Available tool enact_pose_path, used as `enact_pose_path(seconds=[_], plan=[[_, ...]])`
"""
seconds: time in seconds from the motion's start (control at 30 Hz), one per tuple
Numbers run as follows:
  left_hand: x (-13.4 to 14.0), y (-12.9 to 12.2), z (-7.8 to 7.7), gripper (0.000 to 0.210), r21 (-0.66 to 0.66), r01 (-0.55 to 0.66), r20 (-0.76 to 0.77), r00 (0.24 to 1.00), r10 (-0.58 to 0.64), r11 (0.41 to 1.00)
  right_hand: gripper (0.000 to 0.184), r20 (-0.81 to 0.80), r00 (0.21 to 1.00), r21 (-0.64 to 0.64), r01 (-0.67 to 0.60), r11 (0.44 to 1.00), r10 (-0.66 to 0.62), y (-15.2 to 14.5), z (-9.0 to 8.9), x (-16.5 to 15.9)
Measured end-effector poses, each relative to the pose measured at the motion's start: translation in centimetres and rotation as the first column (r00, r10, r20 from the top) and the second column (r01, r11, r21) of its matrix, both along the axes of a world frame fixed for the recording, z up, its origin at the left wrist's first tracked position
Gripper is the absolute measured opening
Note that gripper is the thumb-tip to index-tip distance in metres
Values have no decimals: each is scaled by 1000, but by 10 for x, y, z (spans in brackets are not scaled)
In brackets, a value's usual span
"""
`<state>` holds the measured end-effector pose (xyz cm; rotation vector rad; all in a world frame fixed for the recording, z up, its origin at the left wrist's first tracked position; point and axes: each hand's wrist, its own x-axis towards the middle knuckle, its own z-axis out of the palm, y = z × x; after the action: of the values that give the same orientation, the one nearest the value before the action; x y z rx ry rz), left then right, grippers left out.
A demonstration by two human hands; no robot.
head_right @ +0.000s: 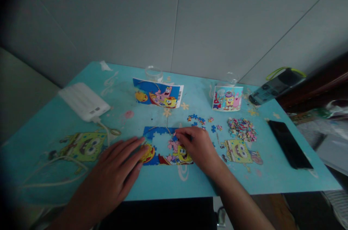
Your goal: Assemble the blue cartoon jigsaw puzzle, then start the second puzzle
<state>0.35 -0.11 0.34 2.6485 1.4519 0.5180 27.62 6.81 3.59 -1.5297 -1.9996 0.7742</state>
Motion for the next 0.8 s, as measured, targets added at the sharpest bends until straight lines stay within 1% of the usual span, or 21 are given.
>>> enact_pose_path(seconds=[0.23, 0.4, 0.47, 0.53, 0.63, 0.7, 0.8], plan=[[-1, -1, 0, 46, -16, 3, -15, 1000, -3, 1000, 17, 15, 1000, 49, 7, 999, -8, 0, -7, 3], [-1, -1, -2, 46, -21, 6, -7, 1000, -6, 1000, 16, 34, 996, 110, -81, 991, 78, 1, -4, 4], [-1, 0, -2, 45, -21, 1, -4, 1000, -1, 1000, 18, 36, 997, 131, -66, 989, 62, 1, -2, 5], [-1, 0, -2, 45, -20, -1, -8, 1000, 0, 1000, 20, 27, 999, 142, -22, 990, 19, 1, -1, 7], [-1, 0, -1, 45, -11, 4, -15, 1000, -5, 1000, 19, 25, 1000, 151, 2, 988, -6, -1, -2, 11], [0, 0, 0, 44, -1, 2, -12, 1000, -2, 1000, 16, 32, 999, 156, -22, 988, 17, -3, -4, 12], [1, 0, 2, 43, 2, -4, -6, 1000, 4, 1000, 18, 53, 995, 162, -94, 982, 87, -6, -6, 11]])
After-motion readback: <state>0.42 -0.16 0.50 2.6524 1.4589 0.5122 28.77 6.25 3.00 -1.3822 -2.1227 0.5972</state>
